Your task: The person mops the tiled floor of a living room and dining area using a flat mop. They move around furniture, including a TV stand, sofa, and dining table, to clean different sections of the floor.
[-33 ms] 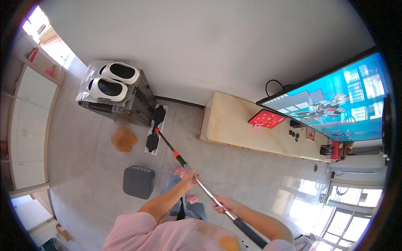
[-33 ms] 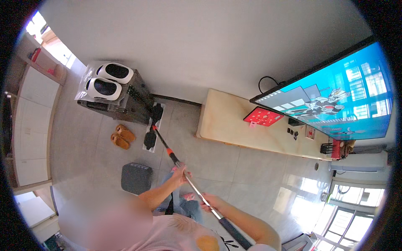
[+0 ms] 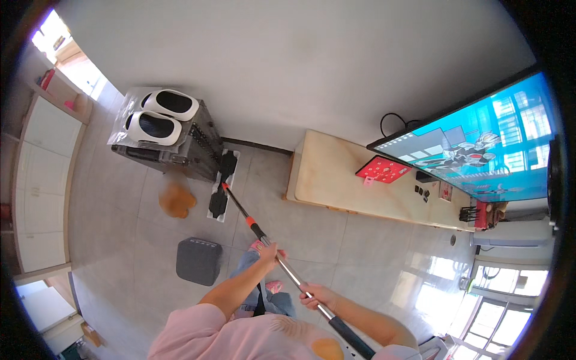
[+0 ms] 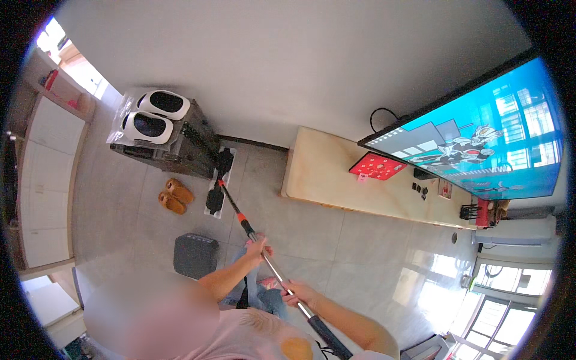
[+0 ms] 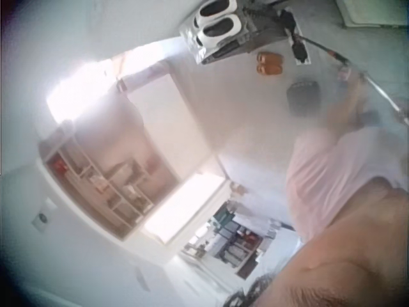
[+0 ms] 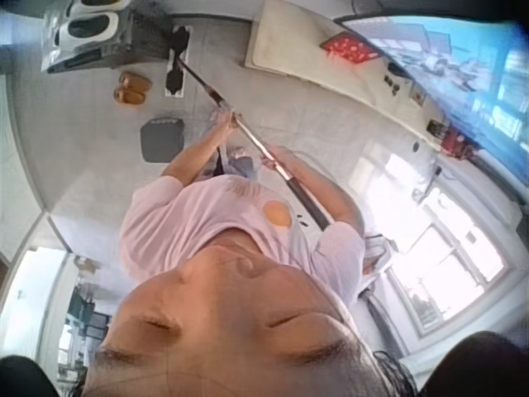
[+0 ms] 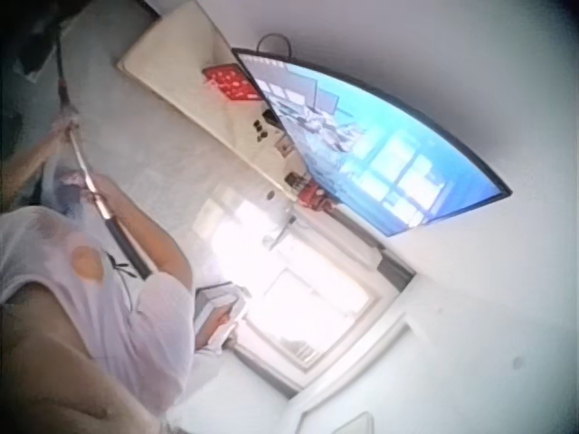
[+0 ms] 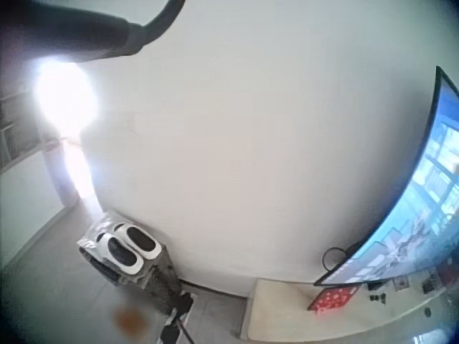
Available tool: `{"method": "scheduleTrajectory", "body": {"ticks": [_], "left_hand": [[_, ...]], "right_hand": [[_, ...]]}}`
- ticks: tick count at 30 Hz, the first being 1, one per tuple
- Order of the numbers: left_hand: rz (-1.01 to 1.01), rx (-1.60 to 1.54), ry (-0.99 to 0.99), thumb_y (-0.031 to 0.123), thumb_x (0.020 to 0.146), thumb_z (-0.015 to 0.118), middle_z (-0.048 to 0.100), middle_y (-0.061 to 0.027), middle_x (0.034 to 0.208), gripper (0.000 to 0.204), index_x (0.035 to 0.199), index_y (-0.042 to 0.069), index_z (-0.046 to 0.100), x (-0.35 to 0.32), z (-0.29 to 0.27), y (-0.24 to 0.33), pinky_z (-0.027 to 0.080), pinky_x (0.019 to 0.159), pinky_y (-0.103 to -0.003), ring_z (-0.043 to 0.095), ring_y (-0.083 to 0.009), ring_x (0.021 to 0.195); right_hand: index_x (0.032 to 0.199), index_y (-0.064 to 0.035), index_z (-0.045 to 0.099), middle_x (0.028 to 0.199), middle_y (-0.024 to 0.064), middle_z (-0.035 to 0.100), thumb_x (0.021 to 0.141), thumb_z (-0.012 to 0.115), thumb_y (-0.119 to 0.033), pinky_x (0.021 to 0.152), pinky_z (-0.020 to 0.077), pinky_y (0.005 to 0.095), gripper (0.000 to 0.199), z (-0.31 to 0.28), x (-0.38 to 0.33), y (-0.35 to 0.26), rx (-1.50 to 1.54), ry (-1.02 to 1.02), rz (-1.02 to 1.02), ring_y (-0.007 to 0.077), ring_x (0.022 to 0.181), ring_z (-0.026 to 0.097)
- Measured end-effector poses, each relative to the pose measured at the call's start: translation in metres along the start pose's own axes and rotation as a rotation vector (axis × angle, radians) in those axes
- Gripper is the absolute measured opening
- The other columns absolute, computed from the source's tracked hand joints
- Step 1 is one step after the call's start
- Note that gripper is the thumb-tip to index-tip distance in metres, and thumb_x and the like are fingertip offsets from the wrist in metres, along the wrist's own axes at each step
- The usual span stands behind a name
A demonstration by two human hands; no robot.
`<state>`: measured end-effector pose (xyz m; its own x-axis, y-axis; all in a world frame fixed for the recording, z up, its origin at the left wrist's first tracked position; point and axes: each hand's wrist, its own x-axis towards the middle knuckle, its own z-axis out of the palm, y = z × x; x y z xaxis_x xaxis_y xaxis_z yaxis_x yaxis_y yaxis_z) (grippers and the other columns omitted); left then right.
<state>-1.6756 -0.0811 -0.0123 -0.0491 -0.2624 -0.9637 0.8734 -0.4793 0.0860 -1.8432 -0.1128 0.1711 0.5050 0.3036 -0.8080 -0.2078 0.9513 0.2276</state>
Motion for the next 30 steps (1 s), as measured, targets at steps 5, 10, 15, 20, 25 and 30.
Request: {"method": "scheduleTrajectory", "body": {"ticks": [5,10,15,20,25,30], "left_hand": [[0.097,0.380,0.235,0.020,0.075,0.045,0.053,-0.0095,0.069,0.016,0.081,0.004,0.046,0.033,-0.012,-0.052,0.047,0.047,-0.035,0.055,-0.0216,0.060],[0.178,0.851,0.176,0.021,0.070,0.047,0.054,-0.0168,0.063,0.028,0.073,-0.007,0.051,0.024,-0.016,-0.100,0.046,0.044,-0.037,0.057,-0.0264,0.056],[0.088,0.962,0.133,0.021,0.067,0.048,0.055,-0.0154,0.061,0.029,0.073,-0.007,0.053,-0.066,0.014,-0.153,0.047,0.044,-0.035,0.056,-0.0268,0.052],[0.029,0.888,0.151,0.023,0.068,0.048,0.055,-0.0145,0.059,0.030,0.071,-0.006,0.054,-0.004,-0.009,-0.199,0.045,0.042,-0.035,0.055,-0.0256,0.049],[0.235,0.801,0.254,0.022,0.066,0.048,0.054,-0.0144,0.054,0.027,0.059,-0.004,0.053,0.024,0.005,-0.118,0.041,0.042,-0.036,0.055,-0.0248,0.050],[0.370,1.069,0.321,0.019,0.066,0.048,0.056,-0.0162,0.064,0.025,0.065,-0.005,0.054,0.030,-0.005,-0.071,0.044,0.048,-0.035,0.057,-0.0265,0.055]], "right_hand": [[0.117,-0.0302,0.029,0.072,0.0048,0.035,0.082,0.044,-0.018,0.036,0.0269,0.0122,0.040,-0.020,0.001,0.056,0.462,-0.093,-0.122,0.0041,0.050,0.028],[0.119,-0.0307,0.027,0.072,0.0042,0.035,0.082,0.045,-0.023,0.039,0.0306,0.0129,0.043,-0.048,-0.006,0.121,0.589,-0.201,-0.213,0.0057,0.051,0.031],[0.120,-0.0307,0.026,0.072,0.0046,0.037,0.082,0.045,-0.024,0.039,0.0314,0.0136,0.044,-0.072,-0.041,0.167,0.518,-0.129,-0.240,0.0060,0.050,0.032],[0.121,-0.0308,0.025,0.071,0.0042,0.038,0.082,0.044,-0.025,0.038,0.0310,0.0137,0.044,-0.066,-0.066,0.170,0.309,0.174,-0.232,0.0055,0.049,0.032],[0.117,-0.0269,0.027,0.066,0.0031,0.038,0.082,0.044,-0.028,0.036,0.0297,0.0142,0.039,-0.051,-0.030,0.121,0.425,0.033,-0.199,0.0046,0.045,0.031],[0.078,-0.0080,0.042,0.051,-0.0025,0.032,0.081,0.045,-0.034,0.032,0.0268,0.0146,0.026,-0.049,0.017,0.099,0.641,-0.082,0.026,0.0036,0.037,0.027]]}}
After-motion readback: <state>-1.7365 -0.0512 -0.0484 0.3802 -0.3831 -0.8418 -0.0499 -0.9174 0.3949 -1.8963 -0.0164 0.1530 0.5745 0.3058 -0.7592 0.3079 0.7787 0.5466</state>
